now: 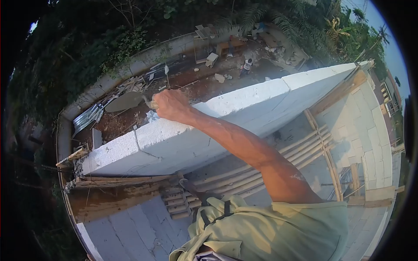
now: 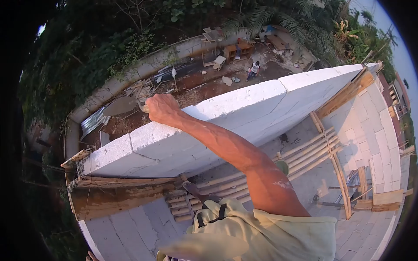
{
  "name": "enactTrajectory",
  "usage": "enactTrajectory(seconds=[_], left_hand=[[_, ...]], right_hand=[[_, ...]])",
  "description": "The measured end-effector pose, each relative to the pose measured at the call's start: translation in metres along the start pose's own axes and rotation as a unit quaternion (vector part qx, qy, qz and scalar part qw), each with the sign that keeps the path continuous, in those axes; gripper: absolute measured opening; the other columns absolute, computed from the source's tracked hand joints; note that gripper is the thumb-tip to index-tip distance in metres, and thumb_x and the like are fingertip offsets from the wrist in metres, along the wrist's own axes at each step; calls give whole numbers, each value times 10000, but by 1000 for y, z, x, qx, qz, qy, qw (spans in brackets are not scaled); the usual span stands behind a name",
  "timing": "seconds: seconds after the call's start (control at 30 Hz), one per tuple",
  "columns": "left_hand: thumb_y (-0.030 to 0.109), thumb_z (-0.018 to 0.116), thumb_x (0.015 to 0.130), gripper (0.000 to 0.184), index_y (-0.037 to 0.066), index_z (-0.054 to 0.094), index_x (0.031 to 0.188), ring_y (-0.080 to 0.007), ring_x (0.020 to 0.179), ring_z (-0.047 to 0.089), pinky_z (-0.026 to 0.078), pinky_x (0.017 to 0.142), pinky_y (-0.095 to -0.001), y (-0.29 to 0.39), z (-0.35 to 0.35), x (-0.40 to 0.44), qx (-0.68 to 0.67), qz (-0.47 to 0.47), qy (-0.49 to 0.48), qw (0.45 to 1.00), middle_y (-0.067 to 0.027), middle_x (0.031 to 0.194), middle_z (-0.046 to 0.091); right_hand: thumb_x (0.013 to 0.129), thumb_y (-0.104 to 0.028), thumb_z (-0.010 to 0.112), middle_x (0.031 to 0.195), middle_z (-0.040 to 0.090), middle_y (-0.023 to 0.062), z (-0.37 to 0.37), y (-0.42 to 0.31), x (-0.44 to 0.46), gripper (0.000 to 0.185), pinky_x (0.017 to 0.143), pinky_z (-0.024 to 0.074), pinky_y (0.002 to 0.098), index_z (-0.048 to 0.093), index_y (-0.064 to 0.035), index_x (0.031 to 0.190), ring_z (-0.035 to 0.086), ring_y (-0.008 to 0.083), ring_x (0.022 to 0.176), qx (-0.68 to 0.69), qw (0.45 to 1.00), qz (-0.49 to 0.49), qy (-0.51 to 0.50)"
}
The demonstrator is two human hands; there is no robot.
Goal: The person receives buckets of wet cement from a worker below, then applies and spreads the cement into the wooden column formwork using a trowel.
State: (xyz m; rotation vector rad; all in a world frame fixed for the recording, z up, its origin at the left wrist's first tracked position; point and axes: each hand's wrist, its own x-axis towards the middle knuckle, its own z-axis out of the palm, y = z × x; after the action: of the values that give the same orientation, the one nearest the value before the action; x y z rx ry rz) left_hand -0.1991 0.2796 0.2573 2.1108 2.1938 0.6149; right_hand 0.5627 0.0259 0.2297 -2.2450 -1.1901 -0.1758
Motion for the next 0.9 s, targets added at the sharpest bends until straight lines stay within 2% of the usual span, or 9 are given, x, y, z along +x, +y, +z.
enactTrajectory(seconds=[0.03, 0.07, 0.3, 0.4, 0.43, 0.47, 0.6, 0.73, 0.9], left_hand=[[389, 810, 892, 627, 0, 647, 1356, -519, 1100, 634, 491, 1005, -590, -30, 6, 6, -6, -63, -54, 997, -301, 1318, 654], [418, 763, 912, 619, -3, 648, 1350, -508, 1114, 630, 486, 1013, -575, -49, 9, 5, -6, -90, -66, 994, -294, 1316, 656], [621, 432, 1056, 730, -26, 655, 1312, -425, 1205, 602, 448, 1064, -471, -81, 69, 15, -38, -36, 16, 999, -243, 1309, 665], [601, 428, 1065, 712, -48, 670, 1233, -421, 1055, 638, 452, 967, -475, -47, 50, -8, -27, -20, 14, 999, -249, 1141, 704], [600, 434, 1063, 693, -38, 679, 1173, -421, 1016, 643, 458, 939, -481, -61, 66, -3, -48, -19, 79, 996, -248, 1094, 704], [597, 445, 1056, 679, -35, 678, 1141, -420, 1028, 652, 462, 939, -489, -26, 40, -16, -48, -62, 1, 997, -254, 1083, 701], [605, 466, 1030, 620, 35, 704, 1094, -452, 1082, 650, 476, 944, -521, 7, 27, -32, -11, -108, 43, 993, -254, 1152, 700], [602, 505, 1012, 602, 68, 755, 1131, -424, 1077, 693, 511, 946, -505, 15, 20, -38, 7, -118, 49, 992, -229, 1108, 741], [583, 530, 999, 585, 54, 776, 1039, -407, 1006, 723, 533, 917, -501, 23, 14, -48, 11, -100, 77, 992, -220, 1011, 761]], right_hand=[[715, -104, 668, 757, 705, 250, -1, 0, 0, 131, 731, 566, 519, 707, -5, 791, 720, 435, 768, 8, 1000, -8, 1], [711, -102, 670, 759, 707, 250, 0, 0, -2, 133, 734, 568, 516, 708, -6, 795, 723, 430, 773, 15, 1000, -17, -1], [755, -123, 650, 784, 696, 287, -7, -7, -2, 149, 745, 552, 551, 709, 13, 774, 705, 474, 798, 21, 1000, -13, -3], [781, -148, 660, 813, 708, 272, -5, -10, 1, 162, 751, 553, 553, 714, -2, 825, 702, 477, 813, -1, 1000, -8, -15], [794, -154, 663, 838, 719, 265, -6, -13, 2, 168, 767, 557, 544, 727, -10, 853, 706, 472, 837, -10, 1000, -7, -23], [801, -158, 667, 859, 726, 263, -10, -19, 3, 182, 794, 562, 533, 734, -10, 884, 711, 467, 861, -17, 999, 1, -37], [803, -203, 709, 950, 730, 271, -8, -22, 6, 215, 844, 548, 536, 731, -20, 913, 701, 465, 971, -26, 998, 16, -62], [799, -192, 710, 902, 720, 261, -7, -26, 3, 217, 807, 526, 545, 699, 2, 895, 684, 485, 914, -33, 998, 2, -49], [803, -166, 696, 840, 695, 248, -5, -30, 3, 226, 765, 497, 533, 646, 40, 883, 665, 461, 810, -9, 998, 4, -67]])
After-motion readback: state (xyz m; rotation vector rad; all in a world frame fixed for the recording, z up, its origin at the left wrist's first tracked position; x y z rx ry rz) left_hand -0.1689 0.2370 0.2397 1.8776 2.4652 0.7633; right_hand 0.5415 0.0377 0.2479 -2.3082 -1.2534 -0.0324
